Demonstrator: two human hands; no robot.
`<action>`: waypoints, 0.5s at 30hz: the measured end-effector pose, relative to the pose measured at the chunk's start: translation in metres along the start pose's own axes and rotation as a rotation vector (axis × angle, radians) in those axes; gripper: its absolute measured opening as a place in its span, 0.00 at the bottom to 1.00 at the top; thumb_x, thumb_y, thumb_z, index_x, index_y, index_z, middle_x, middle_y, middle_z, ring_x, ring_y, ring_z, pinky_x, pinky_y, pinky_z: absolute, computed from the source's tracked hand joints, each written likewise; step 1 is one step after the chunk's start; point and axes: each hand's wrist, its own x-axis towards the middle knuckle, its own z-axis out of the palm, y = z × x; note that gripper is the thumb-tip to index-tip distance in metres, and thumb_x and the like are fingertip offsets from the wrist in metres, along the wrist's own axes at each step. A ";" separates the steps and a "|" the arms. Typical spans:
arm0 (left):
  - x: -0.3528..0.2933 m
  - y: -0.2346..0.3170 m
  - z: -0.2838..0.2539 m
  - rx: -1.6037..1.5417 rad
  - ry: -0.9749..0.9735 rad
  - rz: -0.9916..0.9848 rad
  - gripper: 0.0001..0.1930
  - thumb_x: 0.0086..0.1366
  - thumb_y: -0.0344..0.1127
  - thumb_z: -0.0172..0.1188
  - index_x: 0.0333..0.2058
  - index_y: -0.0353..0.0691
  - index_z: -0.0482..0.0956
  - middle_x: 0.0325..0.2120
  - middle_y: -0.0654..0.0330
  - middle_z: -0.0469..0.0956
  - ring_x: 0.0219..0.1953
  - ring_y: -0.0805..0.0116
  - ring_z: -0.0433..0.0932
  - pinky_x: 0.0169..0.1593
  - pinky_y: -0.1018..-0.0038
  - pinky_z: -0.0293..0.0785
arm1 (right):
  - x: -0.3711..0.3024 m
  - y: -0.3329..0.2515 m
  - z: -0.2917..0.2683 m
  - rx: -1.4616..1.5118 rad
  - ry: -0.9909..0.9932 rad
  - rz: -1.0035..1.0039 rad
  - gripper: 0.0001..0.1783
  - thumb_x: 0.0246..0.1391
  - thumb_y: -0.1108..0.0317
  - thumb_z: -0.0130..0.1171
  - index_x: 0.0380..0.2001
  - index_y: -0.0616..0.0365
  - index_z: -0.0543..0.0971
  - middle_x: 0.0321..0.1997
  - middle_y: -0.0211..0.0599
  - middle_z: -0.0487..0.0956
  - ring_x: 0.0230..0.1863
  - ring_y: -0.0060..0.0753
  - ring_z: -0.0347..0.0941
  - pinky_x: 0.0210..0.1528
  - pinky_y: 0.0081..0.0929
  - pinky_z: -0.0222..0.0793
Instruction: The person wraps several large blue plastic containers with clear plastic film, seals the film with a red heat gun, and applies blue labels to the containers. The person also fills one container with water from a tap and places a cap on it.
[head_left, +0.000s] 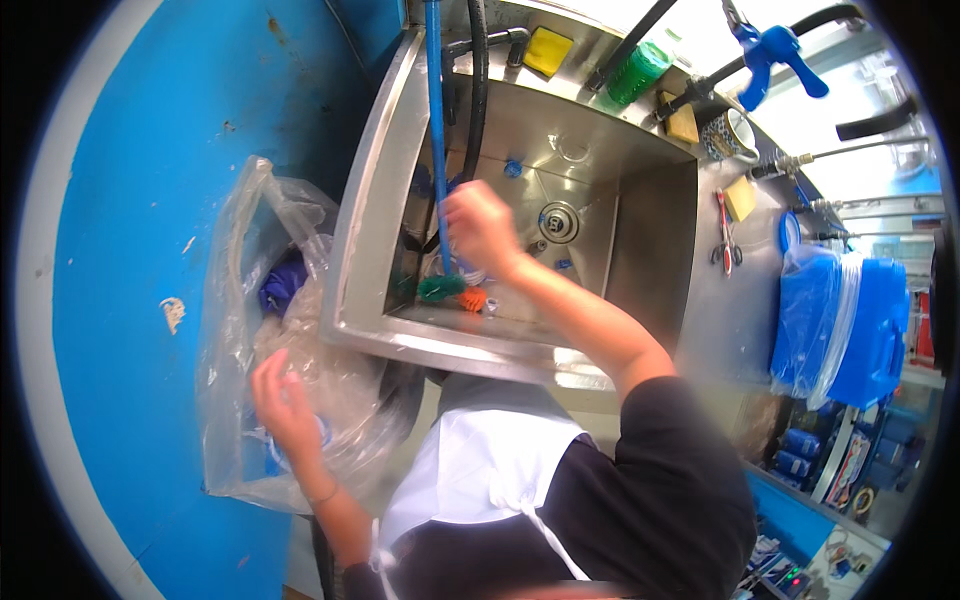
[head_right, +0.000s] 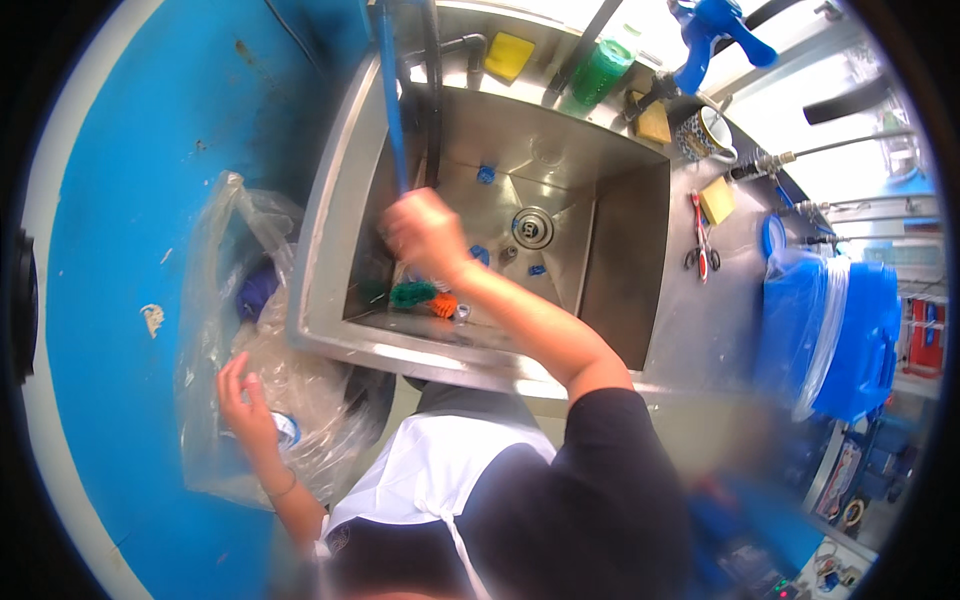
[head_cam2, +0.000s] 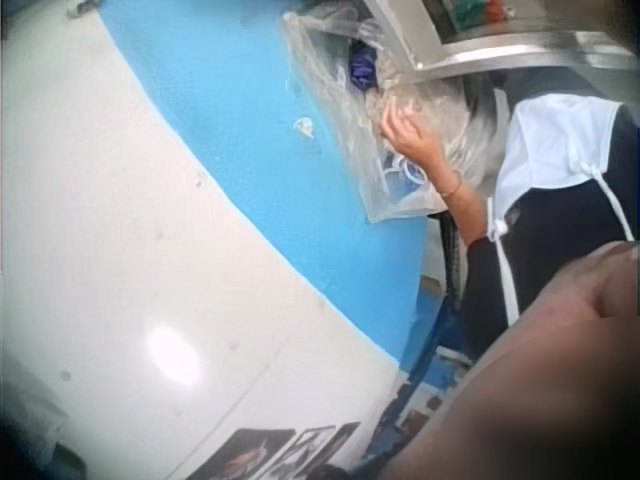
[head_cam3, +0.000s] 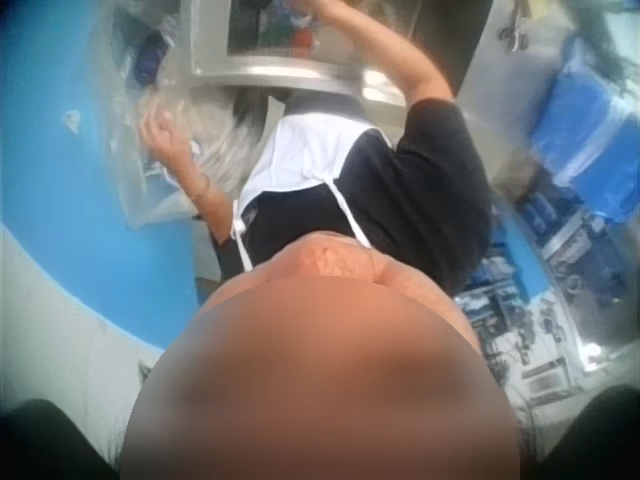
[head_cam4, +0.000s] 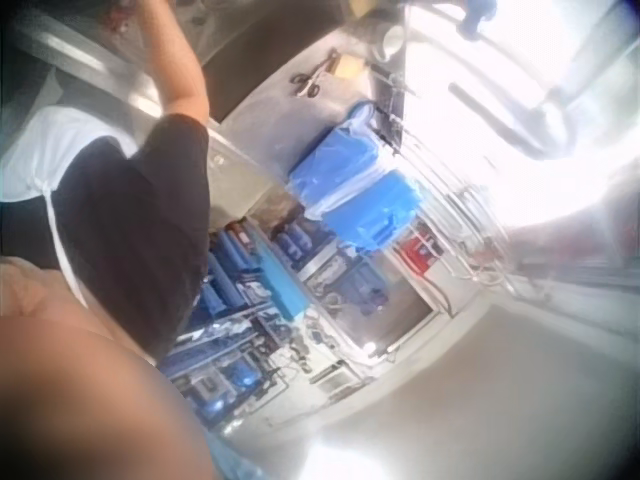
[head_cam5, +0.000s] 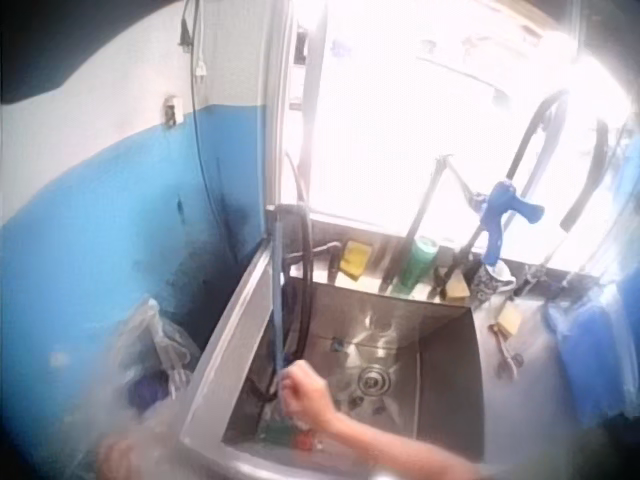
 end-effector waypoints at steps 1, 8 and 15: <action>0.004 0.017 0.020 0.004 -0.078 0.101 0.13 0.66 0.32 0.52 0.47 0.37 0.79 0.46 0.50 0.76 0.49 0.50 0.74 0.54 0.61 0.69 | -0.008 0.054 -0.028 -0.149 0.145 0.121 0.10 0.42 0.79 0.55 0.33 0.58 0.76 0.35 0.44 0.75 0.38 0.45 0.76 0.39 0.39 0.74; 0.014 0.074 0.148 -0.109 -0.433 0.380 0.14 0.52 0.21 0.58 0.40 0.37 0.81 0.42 0.54 0.77 0.48 0.52 0.74 0.51 0.61 0.72 | -0.198 0.300 -0.088 -0.799 -0.321 0.934 0.29 0.49 0.63 0.63 0.56 0.53 0.72 0.54 0.56 0.71 0.57 0.61 0.69 0.60 0.46 0.67; -0.001 0.071 0.194 -0.012 -0.402 0.324 0.15 0.45 0.21 0.59 0.35 0.38 0.82 0.37 0.58 0.79 0.44 0.54 0.77 0.47 0.63 0.75 | -0.104 0.362 -0.067 -0.535 0.098 0.691 0.30 0.48 0.81 0.52 0.57 0.51 0.72 0.51 0.57 0.71 0.54 0.63 0.68 0.53 0.48 0.66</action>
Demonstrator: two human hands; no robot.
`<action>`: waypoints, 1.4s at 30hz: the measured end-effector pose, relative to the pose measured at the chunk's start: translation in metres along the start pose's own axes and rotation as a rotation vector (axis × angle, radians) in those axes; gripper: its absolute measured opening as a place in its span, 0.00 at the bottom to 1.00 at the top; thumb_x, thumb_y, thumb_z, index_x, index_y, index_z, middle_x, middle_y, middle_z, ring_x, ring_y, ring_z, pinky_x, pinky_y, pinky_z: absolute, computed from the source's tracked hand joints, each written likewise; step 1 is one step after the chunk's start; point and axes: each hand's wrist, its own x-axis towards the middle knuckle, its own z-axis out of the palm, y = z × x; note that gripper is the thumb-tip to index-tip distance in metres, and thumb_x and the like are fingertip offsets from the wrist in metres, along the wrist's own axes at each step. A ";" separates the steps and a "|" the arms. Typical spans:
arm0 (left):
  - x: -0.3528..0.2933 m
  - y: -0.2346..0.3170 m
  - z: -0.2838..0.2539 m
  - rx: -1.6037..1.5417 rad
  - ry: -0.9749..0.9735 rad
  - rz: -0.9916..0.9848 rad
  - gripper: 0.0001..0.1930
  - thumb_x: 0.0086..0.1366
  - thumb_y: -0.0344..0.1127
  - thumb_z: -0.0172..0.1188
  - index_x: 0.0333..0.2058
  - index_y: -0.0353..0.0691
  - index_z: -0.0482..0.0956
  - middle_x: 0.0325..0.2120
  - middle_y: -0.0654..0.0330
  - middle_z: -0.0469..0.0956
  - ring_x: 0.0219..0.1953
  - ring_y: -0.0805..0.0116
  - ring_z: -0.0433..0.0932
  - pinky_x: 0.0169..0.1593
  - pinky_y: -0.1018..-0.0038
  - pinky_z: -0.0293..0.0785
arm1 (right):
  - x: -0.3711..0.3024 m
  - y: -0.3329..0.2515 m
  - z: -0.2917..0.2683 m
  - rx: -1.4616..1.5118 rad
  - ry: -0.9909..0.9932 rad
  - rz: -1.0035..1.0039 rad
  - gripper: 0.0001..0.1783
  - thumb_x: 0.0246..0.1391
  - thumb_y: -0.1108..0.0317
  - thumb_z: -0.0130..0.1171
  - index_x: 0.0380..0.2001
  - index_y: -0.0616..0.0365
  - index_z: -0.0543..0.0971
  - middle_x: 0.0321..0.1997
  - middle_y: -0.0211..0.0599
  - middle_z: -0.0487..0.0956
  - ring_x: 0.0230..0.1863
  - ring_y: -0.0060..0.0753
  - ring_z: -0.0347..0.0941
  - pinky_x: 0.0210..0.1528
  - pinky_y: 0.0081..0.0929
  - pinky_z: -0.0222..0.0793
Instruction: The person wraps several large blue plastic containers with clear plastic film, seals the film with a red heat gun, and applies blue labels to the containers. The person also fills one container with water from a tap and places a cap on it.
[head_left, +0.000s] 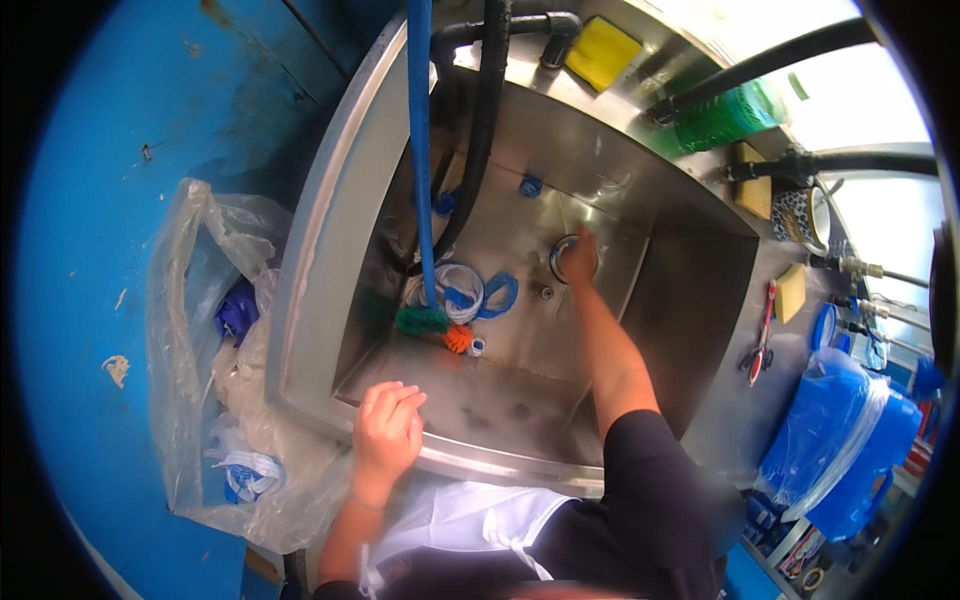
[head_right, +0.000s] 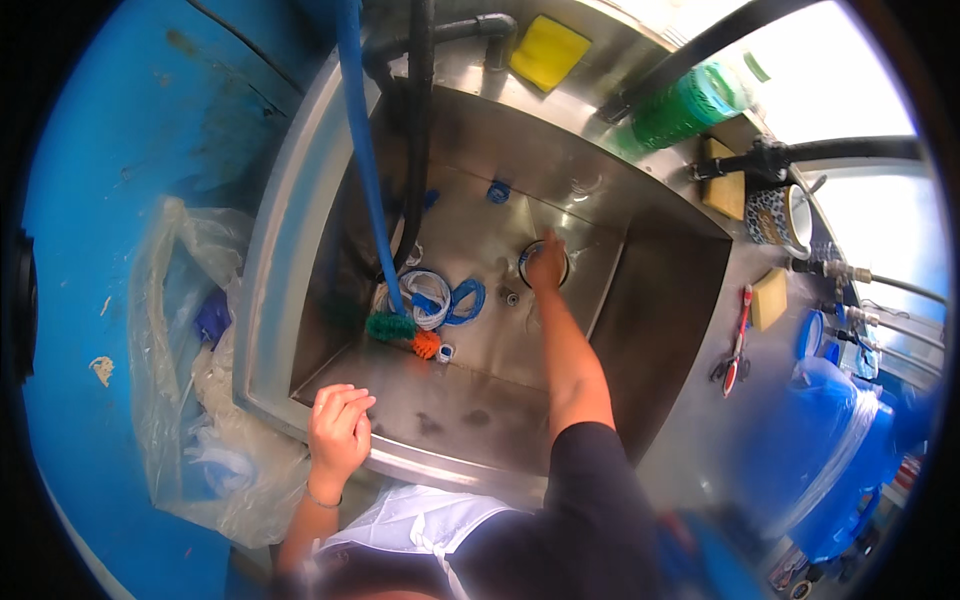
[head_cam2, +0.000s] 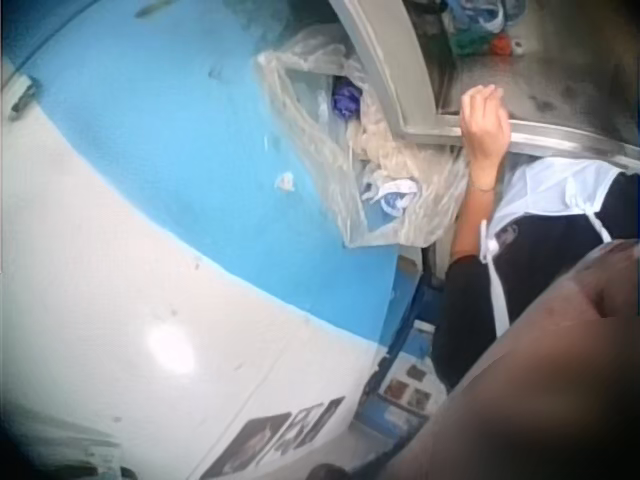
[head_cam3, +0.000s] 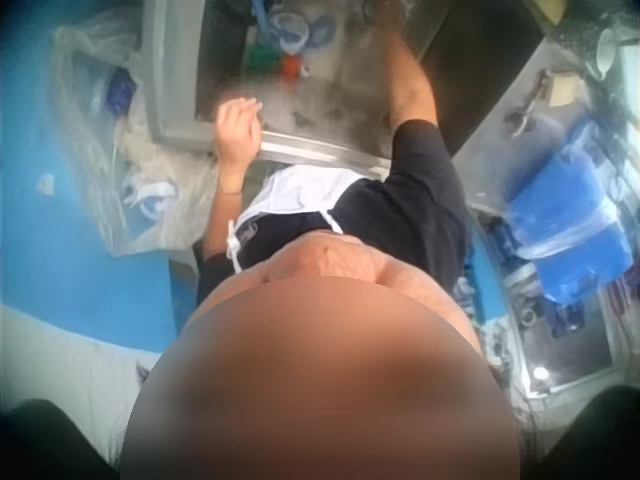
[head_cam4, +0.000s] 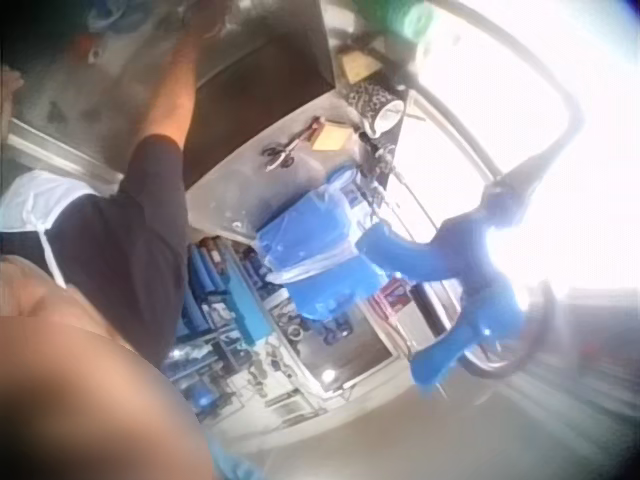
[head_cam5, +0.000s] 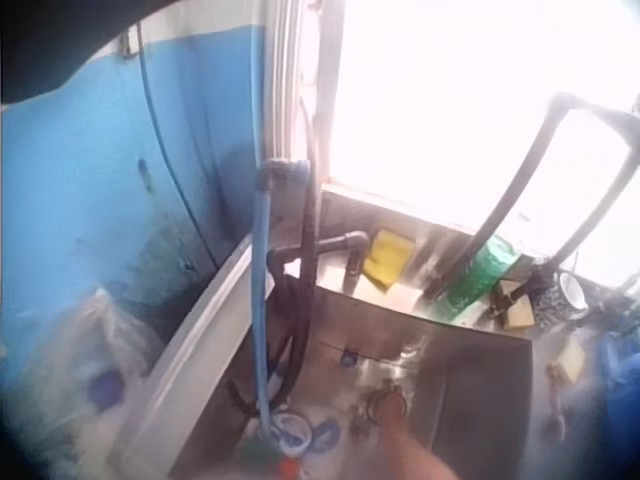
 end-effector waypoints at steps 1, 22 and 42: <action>0.000 -0.001 0.003 0.023 0.032 0.004 0.15 0.45 0.21 0.59 0.35 0.38 0.82 0.37 0.58 0.79 0.43 0.54 0.77 0.46 0.63 0.75 | 0.027 -0.017 0.007 -0.022 -0.070 -0.098 0.31 0.48 0.82 0.51 0.58 0.51 0.71 0.52 0.56 0.71 0.54 0.63 0.68 0.54 0.48 0.66; -0.004 -0.003 0.002 -0.017 0.086 -0.084 0.11 0.45 0.22 0.59 0.32 0.37 0.80 0.32 0.57 0.79 0.37 0.57 0.78 0.41 0.65 0.76 | -0.130 -0.097 0.039 -0.307 -0.740 -0.805 0.31 0.42 0.54 0.63 0.55 0.34 0.75 0.64 0.49 0.63 0.67 0.74 0.50 0.58 0.77 0.53; -0.172 -0.077 -0.116 0.331 0.328 -0.431 0.13 0.53 0.30 0.61 0.38 0.38 0.72 0.36 0.47 0.71 0.42 0.47 0.72 0.44 0.54 0.68 | -0.173 -0.379 -0.173 0.350 -0.301 -0.817 0.18 0.35 0.82 0.61 0.35 0.59 0.79 0.37 0.45 0.78 0.40 0.51 0.78 0.41 0.36 0.74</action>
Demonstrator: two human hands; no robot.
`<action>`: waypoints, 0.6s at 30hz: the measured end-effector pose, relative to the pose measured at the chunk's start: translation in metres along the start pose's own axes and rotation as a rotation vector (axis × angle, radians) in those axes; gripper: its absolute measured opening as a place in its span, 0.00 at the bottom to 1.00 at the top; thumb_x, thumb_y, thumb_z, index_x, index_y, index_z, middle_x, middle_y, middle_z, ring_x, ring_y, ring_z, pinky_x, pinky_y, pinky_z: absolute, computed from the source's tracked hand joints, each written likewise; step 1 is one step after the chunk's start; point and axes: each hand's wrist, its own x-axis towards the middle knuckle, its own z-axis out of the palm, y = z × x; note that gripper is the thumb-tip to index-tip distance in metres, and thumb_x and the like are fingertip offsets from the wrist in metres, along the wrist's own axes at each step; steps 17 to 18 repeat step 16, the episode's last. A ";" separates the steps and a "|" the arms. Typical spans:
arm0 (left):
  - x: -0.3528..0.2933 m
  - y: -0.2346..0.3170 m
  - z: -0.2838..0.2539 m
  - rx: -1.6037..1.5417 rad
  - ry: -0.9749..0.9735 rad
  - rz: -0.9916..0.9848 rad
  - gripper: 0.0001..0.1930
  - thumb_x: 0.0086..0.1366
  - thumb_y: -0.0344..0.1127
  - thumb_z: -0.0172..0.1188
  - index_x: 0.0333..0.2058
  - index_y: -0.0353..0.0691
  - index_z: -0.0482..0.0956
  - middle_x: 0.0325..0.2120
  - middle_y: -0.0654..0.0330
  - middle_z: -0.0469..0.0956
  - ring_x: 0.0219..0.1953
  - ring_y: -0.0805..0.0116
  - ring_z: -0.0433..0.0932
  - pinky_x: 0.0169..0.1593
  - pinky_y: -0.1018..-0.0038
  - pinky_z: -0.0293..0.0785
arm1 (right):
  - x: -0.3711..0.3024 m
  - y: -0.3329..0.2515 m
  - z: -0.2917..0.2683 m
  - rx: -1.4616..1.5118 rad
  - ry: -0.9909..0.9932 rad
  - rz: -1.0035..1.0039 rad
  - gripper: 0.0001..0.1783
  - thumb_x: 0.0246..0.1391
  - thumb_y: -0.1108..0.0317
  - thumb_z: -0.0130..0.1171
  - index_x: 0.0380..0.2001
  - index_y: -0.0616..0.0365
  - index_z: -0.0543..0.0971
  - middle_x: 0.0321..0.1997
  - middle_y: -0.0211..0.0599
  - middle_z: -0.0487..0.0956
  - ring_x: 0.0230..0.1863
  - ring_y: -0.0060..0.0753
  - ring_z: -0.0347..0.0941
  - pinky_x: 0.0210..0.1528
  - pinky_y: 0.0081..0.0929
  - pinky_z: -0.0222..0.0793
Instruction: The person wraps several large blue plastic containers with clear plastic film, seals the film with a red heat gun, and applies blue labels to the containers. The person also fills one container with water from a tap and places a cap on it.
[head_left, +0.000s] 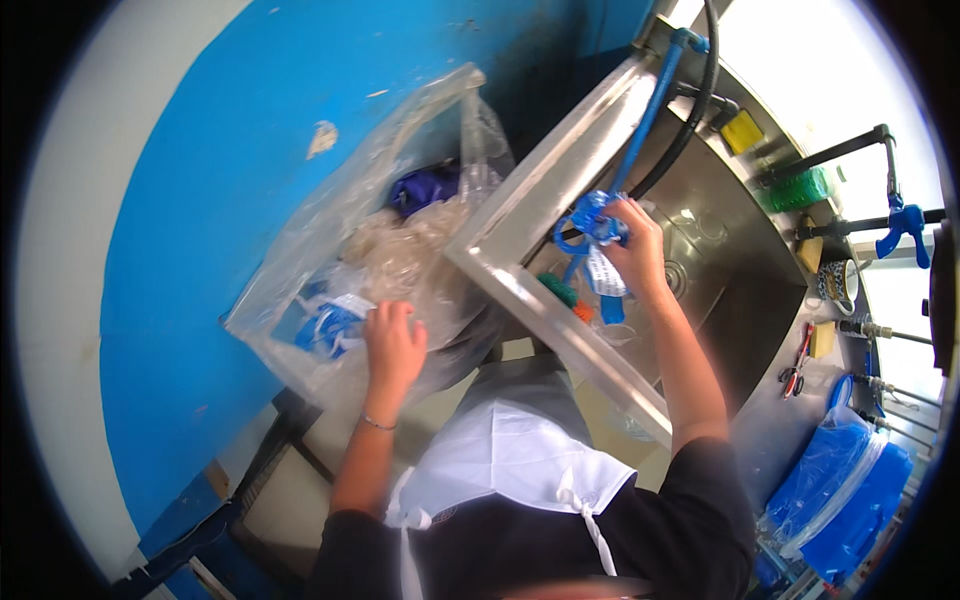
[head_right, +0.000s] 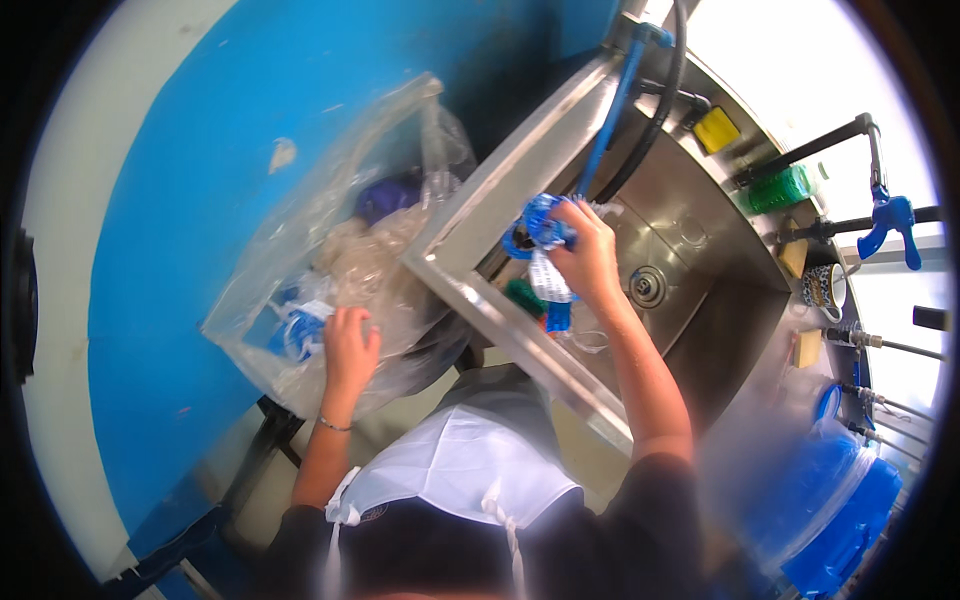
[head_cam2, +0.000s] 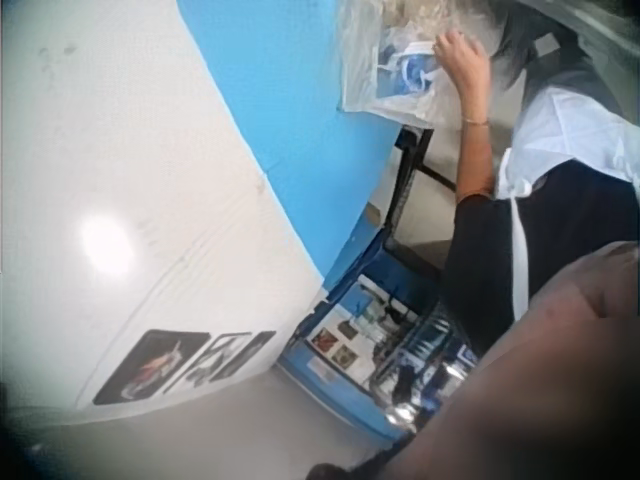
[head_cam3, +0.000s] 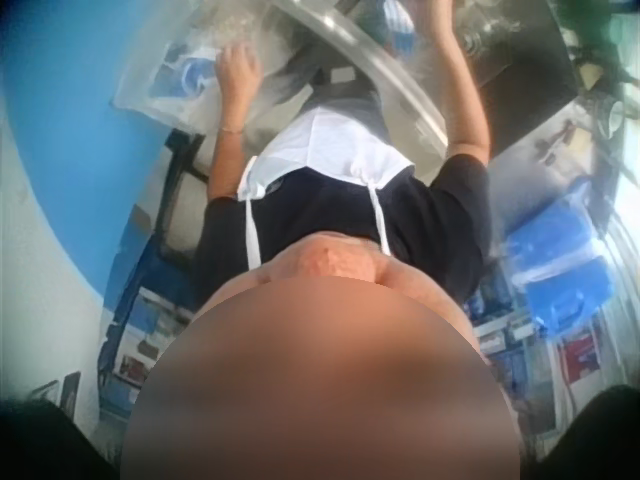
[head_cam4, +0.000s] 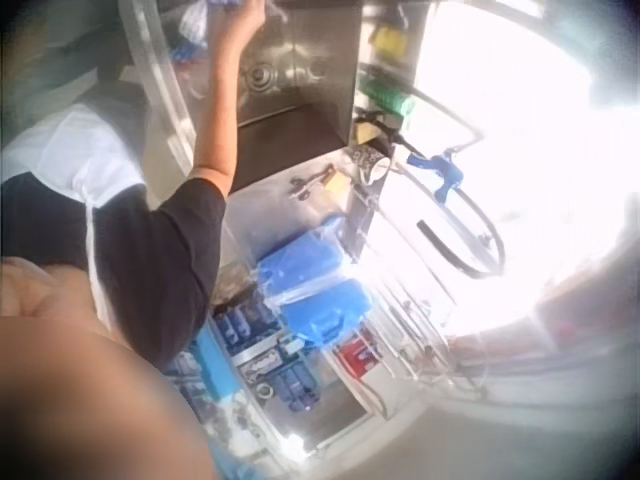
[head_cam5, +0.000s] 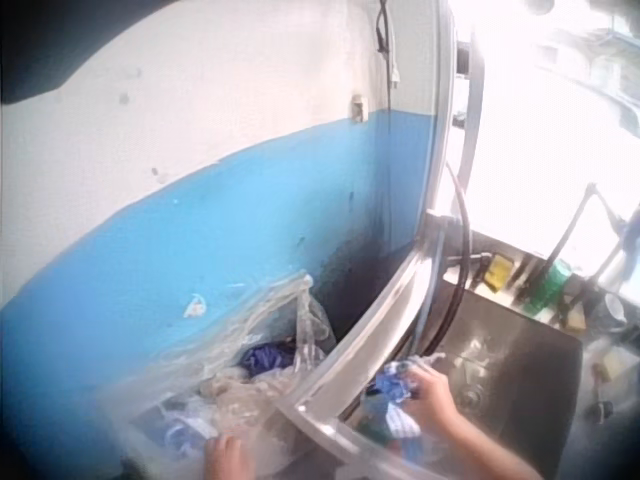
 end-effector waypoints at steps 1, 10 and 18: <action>-0.011 -0.004 0.002 0.056 -0.061 -0.015 0.13 0.53 0.31 0.61 0.38 0.37 0.72 0.36 0.47 0.72 0.41 0.47 0.72 0.44 0.54 0.68 | 0.008 -0.035 0.012 0.063 -0.008 -0.049 0.18 0.32 0.84 0.64 0.33 0.60 0.78 0.34 0.41 0.78 0.39 0.45 0.77 0.41 0.32 0.73; -0.063 -0.003 0.001 0.046 -0.395 0.113 0.17 0.52 0.29 0.62 0.42 0.31 0.75 0.35 0.44 0.78 0.38 0.45 0.77 0.43 0.54 0.72 | -0.022 -0.190 0.277 0.135 -0.612 -0.641 0.19 0.46 0.70 0.61 0.44 0.46 0.77 0.57 0.49 0.70 0.55 0.56 0.71 0.51 0.48 0.72; -0.068 -0.033 -0.010 -0.081 -0.278 0.234 0.22 0.53 0.27 0.61 0.49 0.28 0.75 0.39 0.38 0.77 0.41 0.40 0.76 0.45 0.53 0.71 | -0.071 -0.175 0.362 -0.346 -1.096 -0.675 0.26 0.52 0.59 0.59 0.57 0.31 0.75 0.62 0.40 0.66 0.66 0.50 0.60 0.62 0.69 0.52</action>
